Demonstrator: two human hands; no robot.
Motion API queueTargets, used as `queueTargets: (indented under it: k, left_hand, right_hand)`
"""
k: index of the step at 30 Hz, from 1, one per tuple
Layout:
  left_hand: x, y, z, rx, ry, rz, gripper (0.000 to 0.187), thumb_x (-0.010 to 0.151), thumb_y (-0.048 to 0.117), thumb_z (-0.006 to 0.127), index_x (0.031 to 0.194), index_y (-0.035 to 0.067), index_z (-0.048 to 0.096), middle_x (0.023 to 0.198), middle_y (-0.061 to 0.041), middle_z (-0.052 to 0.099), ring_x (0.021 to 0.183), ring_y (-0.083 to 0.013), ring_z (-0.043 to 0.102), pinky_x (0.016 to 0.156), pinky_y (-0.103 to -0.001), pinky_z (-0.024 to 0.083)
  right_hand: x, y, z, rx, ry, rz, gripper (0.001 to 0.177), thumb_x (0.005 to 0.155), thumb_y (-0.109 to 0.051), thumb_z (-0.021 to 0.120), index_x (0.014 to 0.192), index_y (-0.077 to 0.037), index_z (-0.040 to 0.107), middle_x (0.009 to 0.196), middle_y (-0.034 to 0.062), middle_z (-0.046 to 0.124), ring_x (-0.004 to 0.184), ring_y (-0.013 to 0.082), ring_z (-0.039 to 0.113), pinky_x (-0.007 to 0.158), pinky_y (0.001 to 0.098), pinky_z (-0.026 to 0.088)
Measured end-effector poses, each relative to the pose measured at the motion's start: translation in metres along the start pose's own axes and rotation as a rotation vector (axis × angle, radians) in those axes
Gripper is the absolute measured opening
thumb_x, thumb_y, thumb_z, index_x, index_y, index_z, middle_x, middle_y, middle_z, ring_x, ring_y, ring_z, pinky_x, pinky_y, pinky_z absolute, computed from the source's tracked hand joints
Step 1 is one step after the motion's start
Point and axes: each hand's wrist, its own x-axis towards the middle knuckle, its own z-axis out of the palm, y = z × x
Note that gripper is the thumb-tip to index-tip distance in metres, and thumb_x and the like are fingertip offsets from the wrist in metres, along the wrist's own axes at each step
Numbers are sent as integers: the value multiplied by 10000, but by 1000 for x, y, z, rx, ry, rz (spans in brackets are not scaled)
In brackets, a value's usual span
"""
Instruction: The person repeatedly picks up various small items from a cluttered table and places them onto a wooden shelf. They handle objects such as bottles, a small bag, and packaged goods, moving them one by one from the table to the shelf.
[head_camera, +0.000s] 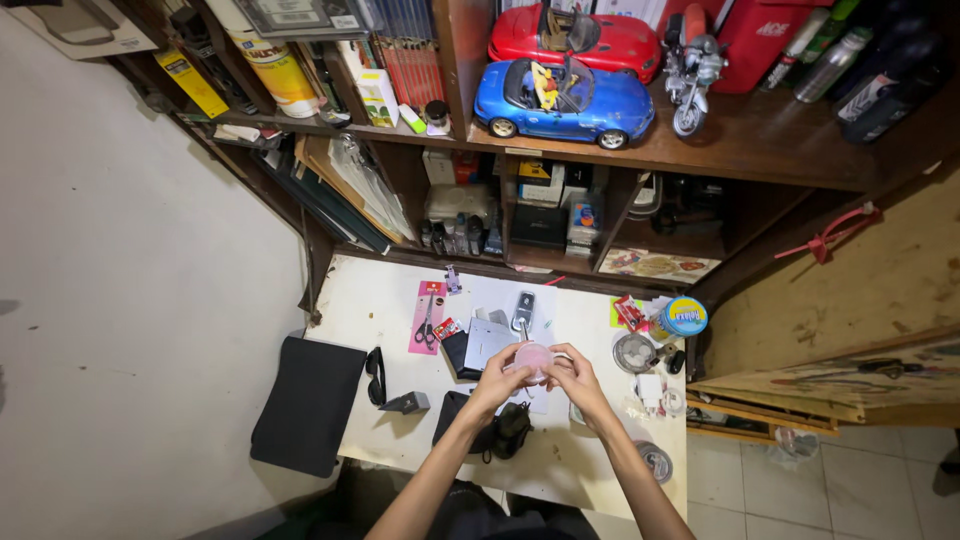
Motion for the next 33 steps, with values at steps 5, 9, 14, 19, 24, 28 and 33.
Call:
queueTargets:
  k: [5, 9, 14, 19, 24, 28, 33]
  left_hand:
    - [0, 8, 1, -65, -90, 19, 600, 717, 52, 620, 1279, 51, 411, 1066, -109, 562, 813, -117, 609, 587, -184, 459]
    - [4, 22, -7, 79, -131, -60, 713, 631, 47, 683, 1278, 87, 385, 1079, -109, 544, 748, -94, 552, 486, -200, 366]
    - [12, 16, -41, 94, -98, -39, 667, 709, 217, 687, 1284, 84, 376, 1214, -120, 485, 995, -165, 521, 740, -253, 450]
    - [25, -4, -115, 187, -23, -1, 602, 750, 272, 651, 1255, 55, 404, 1231, -150, 476, 1139, -213, 461, 918, -309, 391]
    - [33, -18, -159, 179, 41, -59, 546, 758, 251, 643, 1222, 50, 437, 1202, -152, 498, 1113, -229, 487, 920, -309, 392]
    - [33, -31, -166, 348, 81, -18, 504, 758, 262, 637, 1198, 81, 474, 1175, -121, 541, 1114, -195, 496, 913, -300, 388]
    - [41, -50, -158, 356, 153, 175, 500, 749, 237, 654, 1184, 72, 471, 1187, -112, 529, 1141, -207, 487, 938, -327, 389]
  right_hand:
    - [-8, 3, 6, -42, 64, -21, 258, 791, -69, 567, 1036, -29, 498, 852, 105, 617, 721, 118, 587, 629, 236, 475]
    - [-8, 7, 13, 5, 92, -18, 266, 778, -69, 564, 1035, -29, 504, 864, 96, 615, 710, 126, 578, 610, 250, 473]
    - [15, 30, 25, 55, 225, -13, 286, 780, -75, 569, 1055, -36, 499, 876, 109, 628, 710, 128, 561, 621, 247, 459]
    - [76, 66, 20, 227, 430, 7, 326, 776, -96, 600, 1045, -17, 434, 861, 162, 608, 699, 187, 597, 644, 284, 488]
    - [166, 94, -11, 230, 557, 9, 355, 763, -111, 641, 1015, 21, 429, 840, 193, 620, 648, 206, 615, 596, 283, 497]
    - [253, 98, -32, 91, 709, -37, 344, 740, -107, 677, 966, 15, 447, 831, 175, 587, 598, 211, 595, 508, 301, 482]
    - [348, 94, -52, -130, 812, -185, 277, 700, -118, 724, 867, -3, 535, 801, 168, 595, 598, 202, 568, 515, 283, 449]
